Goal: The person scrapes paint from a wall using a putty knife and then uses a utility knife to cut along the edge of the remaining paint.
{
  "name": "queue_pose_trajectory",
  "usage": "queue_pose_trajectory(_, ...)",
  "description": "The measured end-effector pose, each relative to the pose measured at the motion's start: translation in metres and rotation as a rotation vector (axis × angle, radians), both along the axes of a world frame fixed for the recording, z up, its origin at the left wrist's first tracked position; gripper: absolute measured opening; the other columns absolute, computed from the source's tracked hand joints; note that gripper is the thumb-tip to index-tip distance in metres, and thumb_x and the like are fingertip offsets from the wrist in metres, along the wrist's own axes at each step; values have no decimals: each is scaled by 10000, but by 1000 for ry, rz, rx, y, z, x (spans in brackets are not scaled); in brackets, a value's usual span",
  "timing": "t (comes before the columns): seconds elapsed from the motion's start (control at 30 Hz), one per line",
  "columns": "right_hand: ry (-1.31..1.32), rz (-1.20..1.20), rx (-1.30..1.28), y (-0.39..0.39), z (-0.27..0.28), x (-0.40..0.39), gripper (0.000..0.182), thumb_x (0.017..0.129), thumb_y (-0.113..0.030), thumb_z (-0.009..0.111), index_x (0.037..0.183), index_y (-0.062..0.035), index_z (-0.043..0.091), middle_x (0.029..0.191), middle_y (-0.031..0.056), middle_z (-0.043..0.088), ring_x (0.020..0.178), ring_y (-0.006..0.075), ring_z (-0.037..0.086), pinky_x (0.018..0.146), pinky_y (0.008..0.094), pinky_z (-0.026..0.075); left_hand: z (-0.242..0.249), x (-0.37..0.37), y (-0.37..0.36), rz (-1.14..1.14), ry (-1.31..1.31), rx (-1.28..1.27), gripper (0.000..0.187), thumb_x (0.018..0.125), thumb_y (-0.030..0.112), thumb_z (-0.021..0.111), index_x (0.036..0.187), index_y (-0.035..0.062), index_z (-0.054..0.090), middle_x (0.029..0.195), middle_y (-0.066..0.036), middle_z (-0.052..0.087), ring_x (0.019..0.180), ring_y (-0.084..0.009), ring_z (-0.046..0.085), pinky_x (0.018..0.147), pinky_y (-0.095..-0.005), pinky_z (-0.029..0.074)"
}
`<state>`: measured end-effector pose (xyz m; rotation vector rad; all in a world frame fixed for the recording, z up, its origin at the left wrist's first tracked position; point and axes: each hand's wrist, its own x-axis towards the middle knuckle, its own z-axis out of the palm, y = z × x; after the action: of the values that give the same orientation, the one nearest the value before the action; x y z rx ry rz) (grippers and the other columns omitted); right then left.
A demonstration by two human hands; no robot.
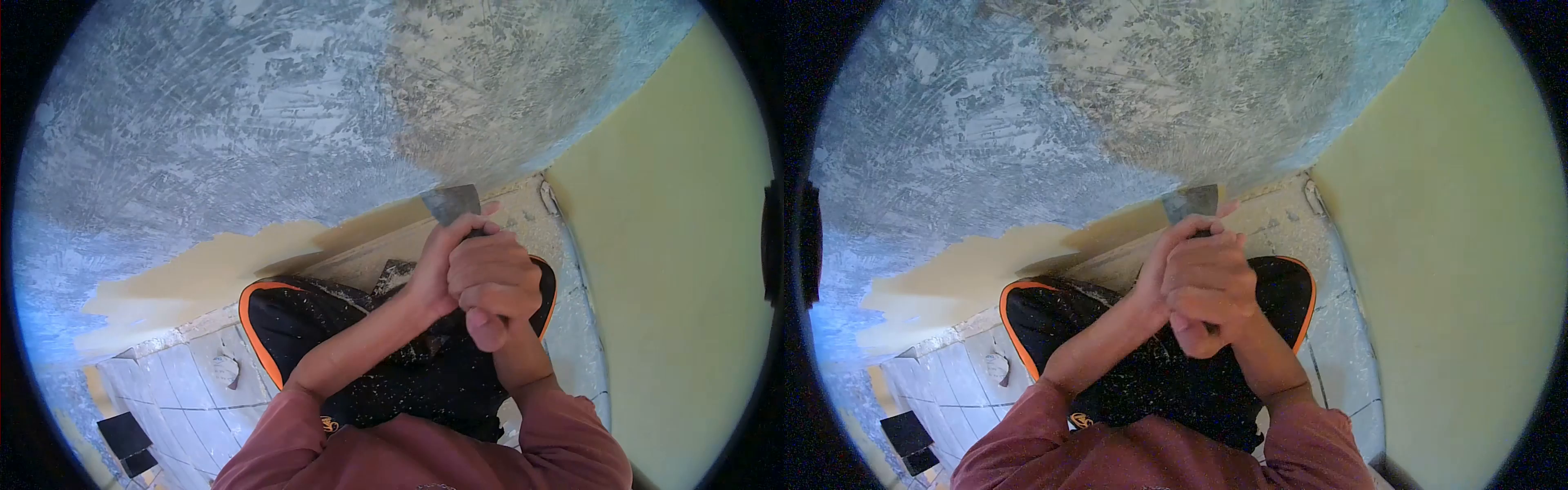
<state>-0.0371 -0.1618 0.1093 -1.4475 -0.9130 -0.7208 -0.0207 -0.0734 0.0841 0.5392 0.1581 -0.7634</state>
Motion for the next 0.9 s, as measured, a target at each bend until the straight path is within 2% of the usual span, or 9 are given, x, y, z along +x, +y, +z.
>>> queue_pose_trajectory(0.17, -17, -62, -19, 3, 9, -7, 258, 743, -127, 484, 502, -47, 439, 516, 59, 497, 448, 225, 508, 524, 342, 465, 13, -5, 4, 5, -156, 193, 281, 843, 204, 517, 1048, 13, 507, 882, -46, 557, 877, -141, 573, 784, -276, 455)
queue_pose_trajectory(0.27, 84, -143, -38, 0, -10, -8, 247, 736, -124, 488, 506, -42, 447, 516, 59, 496, 441, 227, 503, 516, 339, 464, -25, 5, 0, -93, 103, -217, 171, 910, 131, 388, 921, -3, 494, 1178, -115, 495, 881, -161, 548, 896, -296, 432)
queue_pose_trajectory(0.37, 64, -57, -69, -7, 12, -17, 246, 736, -136, 490, 514, -37, 451, 522, 61, 502, 449, 233, 513, 517, 334, 463, 21, -7, 1, 73, -168, 173, 161, 905, 124, 396, 919, -7, 489, 1214, -129, 481, 933, -165, 546, 905, -305, 428)
queue_pose_trajectory(0.47, 11, -27, -57, -1, 1, -6, 251, 735, -144, 491, 515, -33, 442, 518, 62, 499, 441, 229, 510, 505, 329, 460, 12, -4, 4, 29, -214, 224, 287, 847, 206, 510, 1043, -3, 497, 884, -52, 563, 861, -169, 584, 794, -284, 455)
queue_pose_trajectory(0.53, 72, -131, -38, 3, -5, -3, 257, 736, -148, 491, 514, -31, 433, 510, 60, 492, 430, 223, 502, 496, 328, 457, -38, 11, 2, -83, 88, -89, 101, 871, 96, 446, 877, 16, 507, 1336, -121, 399, 1040, -175, 523, 900, -309, 428)
queue_pose_trajectory(0.67, -37, -40, 31, 0, 10, -9, 277, 753, -153, 480, 508, -36, 425, 501, 52, 481, 417, 208, 492, 487, 322, 451, 11, -6, 2, 14, -192, 199, 111, 877, 99, 440, 847, 17, 508, 1320, -104, 416, 1035, -171, 519, 904, -304, 418)
queue_pose_trajectory(0.77, -5, -49, 8, 1, -9, 4, 301, 765, -149, 472, 490, -40, 419, 501, 53, 479, 420, 203, 494, 491, 320, 450, -6, 0, -1, 76, -195, 277, 285, 852, 194, 507, 1047, -14, 500, 884, -57, 562, 820, -131, 574, 765, -262, 448)
queue_pose_trajectory(0.83, 73, -129, 18, 1, -15, 6, 312, 769, -140, 467, 478, -40, 414, 500, 57, 478, 422, 202, 496, 494, 320, 450, -31, 8, -1, 12, -43, 297, 108, 873, 98, 451, 873, 17, 524, 1290, -125, 433, 1052, -170, 500, 910, -314, 411)
queue_pose_trajectory(0.9, 58, -108, 48, 2, -5, -7, 342, 788, -121, 446, 456, -49, 407, 501, 65, 478, 441, 185, 503, 538, 311, 469, 5, -2, 0, 19, -204, 312, 108, 868, 105, 468, 897, 19, 526, 1289, -118, 435, 1061, -176, 495, 925, -327, 406)
